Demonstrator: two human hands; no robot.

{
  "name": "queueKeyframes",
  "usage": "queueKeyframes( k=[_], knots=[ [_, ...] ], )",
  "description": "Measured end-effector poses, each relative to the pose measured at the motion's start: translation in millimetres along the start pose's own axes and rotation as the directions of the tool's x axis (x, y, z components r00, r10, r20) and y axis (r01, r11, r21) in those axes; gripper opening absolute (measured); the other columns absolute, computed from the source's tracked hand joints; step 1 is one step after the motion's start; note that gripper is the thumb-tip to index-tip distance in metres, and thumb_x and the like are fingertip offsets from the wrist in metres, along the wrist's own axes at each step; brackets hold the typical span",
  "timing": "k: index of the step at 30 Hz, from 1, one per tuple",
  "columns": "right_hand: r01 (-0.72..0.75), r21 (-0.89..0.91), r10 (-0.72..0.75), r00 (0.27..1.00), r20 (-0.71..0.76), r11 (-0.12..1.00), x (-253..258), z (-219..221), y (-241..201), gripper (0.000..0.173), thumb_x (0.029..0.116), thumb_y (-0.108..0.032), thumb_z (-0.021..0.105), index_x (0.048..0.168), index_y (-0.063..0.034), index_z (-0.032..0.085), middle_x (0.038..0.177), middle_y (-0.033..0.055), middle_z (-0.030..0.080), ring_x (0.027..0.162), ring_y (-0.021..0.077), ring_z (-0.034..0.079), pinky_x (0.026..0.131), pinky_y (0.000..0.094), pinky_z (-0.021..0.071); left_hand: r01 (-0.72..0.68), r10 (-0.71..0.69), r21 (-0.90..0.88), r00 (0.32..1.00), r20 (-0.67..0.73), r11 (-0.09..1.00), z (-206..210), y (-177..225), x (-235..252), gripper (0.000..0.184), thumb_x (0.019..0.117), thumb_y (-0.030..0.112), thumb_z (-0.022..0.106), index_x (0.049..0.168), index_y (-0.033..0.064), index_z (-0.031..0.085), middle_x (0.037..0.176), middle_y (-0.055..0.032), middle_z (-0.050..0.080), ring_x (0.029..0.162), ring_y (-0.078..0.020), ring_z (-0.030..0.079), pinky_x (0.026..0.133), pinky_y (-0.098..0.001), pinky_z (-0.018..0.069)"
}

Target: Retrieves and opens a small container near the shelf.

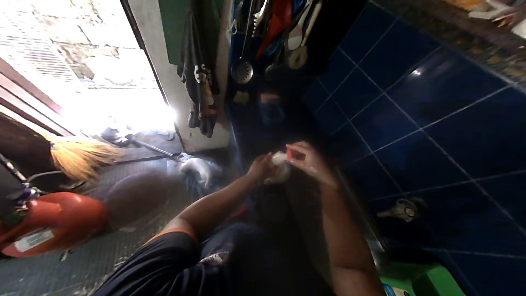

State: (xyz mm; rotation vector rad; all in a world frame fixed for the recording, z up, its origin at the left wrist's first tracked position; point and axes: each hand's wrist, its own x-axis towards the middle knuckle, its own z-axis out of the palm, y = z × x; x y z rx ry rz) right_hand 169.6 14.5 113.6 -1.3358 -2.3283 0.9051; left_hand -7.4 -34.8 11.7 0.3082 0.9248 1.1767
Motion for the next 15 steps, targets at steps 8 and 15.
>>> queueKeyframes(
  k=[8,15],
  knots=[
    [0.016,-0.01,-0.017,0.999,-0.05,1.0,-2,-8,7,0.047,0.0916,-0.018,0.077,0.136,-0.0076,0.066,0.137,0.0163,0.059,0.122,0.0236,0.061,0.101,0.0373,0.0541,-0.053,0.055,0.051,0.998,-0.043,0.997,-5,1,2,0.044,0.1093,0.03,0.05,0.14,-0.0013,0.047,0.117,-0.0229,0.065,0.089,-0.0278,0.072,0.077,-0.039,0.0629],
    [-0.011,0.043,0.013,0.999,-0.03,0.999,-8,2,10,0.046,0.0921,-0.016,0.076,0.136,-0.0078,0.066,0.138,0.0153,0.059,0.122,0.0226,0.061,0.099,0.0359,0.0548,-0.081,0.089,0.131,0.995,-0.055,0.988,-7,-1,3,0.042,0.1088,0.029,0.051,0.138,-0.002,0.05,0.116,-0.0227,0.065,0.086,-0.0273,0.072,0.076,-0.0396,0.0635]
  ],
)
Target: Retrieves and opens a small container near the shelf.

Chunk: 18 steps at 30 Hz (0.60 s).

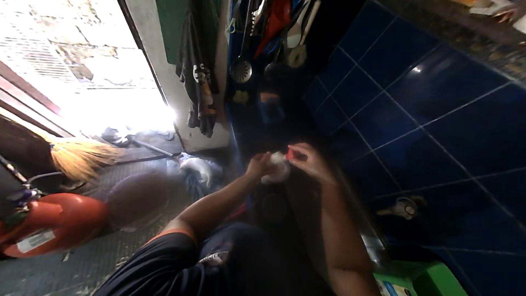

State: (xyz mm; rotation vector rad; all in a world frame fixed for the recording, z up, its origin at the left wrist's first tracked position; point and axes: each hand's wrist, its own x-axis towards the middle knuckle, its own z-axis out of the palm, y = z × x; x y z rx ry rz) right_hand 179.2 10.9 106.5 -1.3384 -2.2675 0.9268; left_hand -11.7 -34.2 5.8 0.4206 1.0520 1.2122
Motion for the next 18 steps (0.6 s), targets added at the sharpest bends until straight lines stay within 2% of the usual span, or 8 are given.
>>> queueKeyframes(
  k=[2,6,11,15,18],
  knots=[
    [0.008,-0.038,-0.008,1.0,-0.021,0.999,-2,0,2,0.045,0.0926,-0.016,0.076,0.135,-0.0074,0.066,0.137,0.0164,0.06,0.121,0.0231,0.061,0.099,0.0355,0.0546,-0.015,0.015,0.048,1.0,-0.008,0.999,-3,-2,3,0.042,0.1088,0.03,0.051,0.137,-0.0015,0.051,0.117,-0.023,0.065,0.087,-0.0276,0.072,0.077,-0.0406,0.0634],
    [0.015,-0.091,-0.021,0.998,-0.057,0.996,-5,8,4,0.043,0.0927,-0.015,0.074,0.135,-0.0075,0.067,0.136,0.017,0.06,0.12,0.0237,0.062,0.101,0.0374,0.0541,-0.023,0.025,0.154,1.0,-0.011,0.988,-7,-2,3,0.045,0.109,0.034,0.05,0.137,-0.0007,0.051,0.109,-0.0208,0.067,0.08,-0.0244,0.071,0.072,-0.0389,0.0622],
    [0.082,0.004,-0.082,0.995,-0.05,0.997,-9,17,3,0.043,0.092,-0.015,0.075,0.133,-0.008,0.068,0.136,0.0154,0.061,0.12,0.0207,0.062,0.097,0.0324,0.056,-0.046,0.046,0.172,0.999,0.002,0.984,-6,-3,0,0.045,0.1091,0.034,0.049,0.136,-0.0016,0.052,0.106,-0.0192,0.067,0.077,-0.0222,0.07,0.071,-0.0369,0.0615],
    [0.081,0.025,-0.078,0.992,-0.098,0.996,-9,16,0,0.043,0.0911,-0.013,0.076,0.133,-0.0071,0.068,0.136,0.0162,0.06,0.118,0.0214,0.063,0.095,0.0341,0.0572,0.003,-0.007,0.092,0.999,0.04,0.996,-4,2,-6,0.044,0.1105,0.035,0.045,0.136,-0.0001,0.051,0.1,-0.0143,0.067,0.075,-0.0179,0.068,0.07,-0.0323,0.0592],
    [0.09,0.048,-0.086,0.993,-0.075,0.995,-9,16,-5,0.044,0.0908,-0.013,0.077,0.133,-0.0075,0.067,0.136,0.0151,0.06,0.115,0.0203,0.064,0.093,0.0327,0.0579,0.058,-0.055,-0.021,0.993,0.105,0.998,-3,2,-8,0.042,0.111,0.034,0.043,0.135,0.0002,0.05,0.098,-0.0127,0.068,0.074,-0.0169,0.068,0.068,-0.0302,0.0595]
  ],
)
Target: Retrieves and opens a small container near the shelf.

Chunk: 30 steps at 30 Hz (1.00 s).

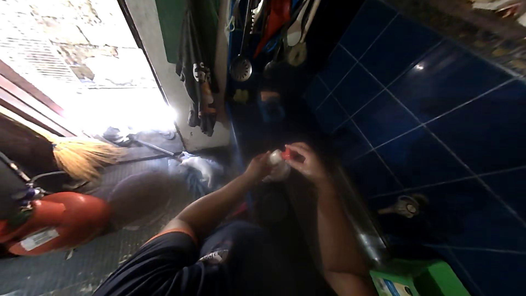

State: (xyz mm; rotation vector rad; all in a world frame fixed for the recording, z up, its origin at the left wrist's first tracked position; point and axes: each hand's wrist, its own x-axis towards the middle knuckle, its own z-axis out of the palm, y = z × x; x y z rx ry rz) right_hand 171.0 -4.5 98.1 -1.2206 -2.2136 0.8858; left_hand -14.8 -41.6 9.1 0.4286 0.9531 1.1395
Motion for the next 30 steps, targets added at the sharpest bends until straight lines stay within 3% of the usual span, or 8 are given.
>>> queueKeyframes(
  k=[7,16,23,30],
  knots=[
    [-0.035,0.022,0.036,0.997,-0.072,0.999,-2,-11,-3,0.043,0.0901,-0.012,0.077,0.132,-0.0087,0.068,0.136,0.0141,0.06,0.115,0.0201,0.064,0.09,0.0332,0.0585,0.037,-0.034,-0.059,0.998,0.048,0.998,-1,-1,2,0.042,0.1115,0.033,0.041,0.139,0.001,0.047,0.1,-0.0132,0.068,0.075,-0.0172,0.069,0.068,-0.0293,0.0596],
    [-0.053,0.036,0.055,0.997,-0.062,0.998,-5,-11,-2,0.044,0.0904,-0.014,0.077,0.134,-0.0091,0.067,0.137,0.0139,0.059,0.116,0.0201,0.063,0.09,0.0331,0.0585,0.04,-0.034,-0.078,0.997,0.072,0.996,-1,-5,6,0.042,0.1112,0.032,0.043,0.139,0.001,0.046,0.103,-0.0146,0.068,0.078,-0.0182,0.07,0.07,-0.0298,0.06],
    [-0.09,-0.106,0.095,0.994,0.045,0.99,2,-11,-7,0.043,0.0921,-0.017,0.076,0.133,-0.007,0.067,0.137,0.0148,0.061,0.12,0.0218,0.062,0.098,0.035,0.055,-0.011,0.014,-0.032,0.996,0.087,0.999,2,-8,8,0.039,0.1112,0.03,0.043,0.135,0.0002,0.05,0.101,-0.0125,0.068,0.078,-0.0167,0.068,0.071,-0.0304,0.0594],
    [-0.055,-0.108,0.067,0.991,0.117,0.993,8,-1,-1,0.043,0.0921,-0.015,0.076,0.133,-0.0056,0.068,0.135,0.0164,0.063,0.12,0.0215,0.063,0.101,0.0329,0.0543,-0.003,0.007,-0.039,0.995,0.099,0.999,5,-9,6,0.038,0.1115,0.03,0.042,0.133,0.0002,0.051,0.094,-0.0108,0.068,0.072,-0.0158,0.068,0.067,-0.0291,0.0593]
  ],
)
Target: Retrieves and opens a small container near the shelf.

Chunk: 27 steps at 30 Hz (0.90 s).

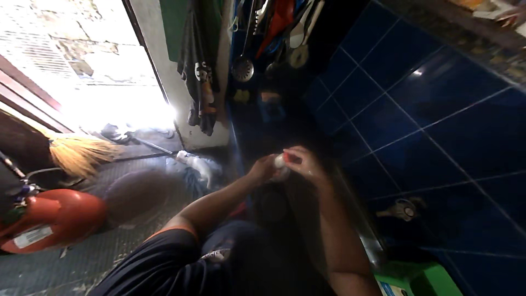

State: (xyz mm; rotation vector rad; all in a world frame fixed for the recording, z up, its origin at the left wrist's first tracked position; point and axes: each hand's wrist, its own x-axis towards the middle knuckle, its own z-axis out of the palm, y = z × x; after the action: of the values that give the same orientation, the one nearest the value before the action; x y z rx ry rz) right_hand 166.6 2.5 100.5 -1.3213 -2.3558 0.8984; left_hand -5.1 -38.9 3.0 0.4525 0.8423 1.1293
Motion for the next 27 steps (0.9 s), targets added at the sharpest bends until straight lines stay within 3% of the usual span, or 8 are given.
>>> queueKeyframes(
  k=[13,17,21,23,25,27],
  knots=[
    [0.023,-0.007,-0.022,0.995,0.099,1.0,16,7,8,0.041,0.0901,-0.015,0.078,0.13,-0.0067,0.07,0.131,0.014,0.065,0.119,0.0199,0.064,0.103,0.0342,0.0536,-0.011,0.02,0.091,0.995,-0.095,0.996,0,1,2,0.038,0.1097,0.03,0.048,0.131,-0.0023,0.052,0.094,-0.0123,0.068,0.071,-0.017,0.068,0.066,-0.0313,0.0601],
    [-0.108,0.076,0.106,0.994,0.039,0.991,15,17,10,0.047,0.0883,-0.022,0.081,0.129,-0.0024,0.068,0.125,0.0185,0.067,0.115,0.025,0.066,0.103,0.0392,0.0531,-0.074,0.102,0.195,0.985,-0.139,0.978,2,-2,0,0.041,0.1084,0.028,0.052,0.133,-0.0043,0.052,0.099,-0.0154,0.067,0.075,-0.0183,0.068,0.071,-0.034,0.0602],
    [-0.176,0.176,0.179,0.984,0.0,0.969,12,27,12,0.048,0.091,-0.025,0.079,0.131,-0.0003,0.066,0.122,0.0175,0.07,0.11,0.0226,0.069,0.099,0.0386,0.0556,-0.136,0.173,0.24,0.975,-0.141,0.961,-4,-6,4,0.039,0.1079,0.026,0.053,0.132,-0.0049,0.053,0.103,-0.0178,0.068,0.079,-0.0203,0.07,0.074,-0.0362,0.0616],
    [-0.165,0.269,0.193,0.978,-0.082,0.949,8,31,10,0.052,0.0949,-0.024,0.075,0.139,0.0,0.059,0.129,0.0208,0.066,0.111,0.0255,0.069,0.098,0.0401,0.0571,-0.167,0.204,0.233,0.969,-0.143,0.958,-8,-5,6,0.04,0.1083,0.026,0.052,0.133,-0.0046,0.053,0.105,-0.0186,0.068,0.082,-0.0216,0.071,0.077,-0.0376,0.0616],
    [-0.117,0.303,0.189,0.957,-0.221,0.946,4,42,11,0.053,0.0995,-0.025,0.069,0.145,-0.0024,0.054,0.142,0.0207,0.059,0.121,0.028,0.066,0.103,0.0417,0.0552,-0.174,0.212,0.205,0.961,-0.18,0.963,-11,2,5,0.041,0.1091,0.027,0.051,0.137,-0.0035,0.05,0.11,-0.0201,0.068,0.086,-0.0231,0.071,0.079,-0.0379,0.0618],
    [-0.07,0.158,0.115,0.947,-0.3,0.985,2,59,21,0.043,0.1036,-0.014,0.058,0.144,0.0004,0.055,0.143,0.0221,0.058,0.125,0.0295,0.063,0.107,0.0417,0.0525,-0.159,0.192,0.155,0.953,-0.233,0.975,-18,8,7,0.042,0.1095,0.029,0.049,0.139,-0.0019,0.049,0.108,-0.0198,0.067,0.083,-0.0234,0.071,0.077,-0.0374,0.0614]
  ],
)
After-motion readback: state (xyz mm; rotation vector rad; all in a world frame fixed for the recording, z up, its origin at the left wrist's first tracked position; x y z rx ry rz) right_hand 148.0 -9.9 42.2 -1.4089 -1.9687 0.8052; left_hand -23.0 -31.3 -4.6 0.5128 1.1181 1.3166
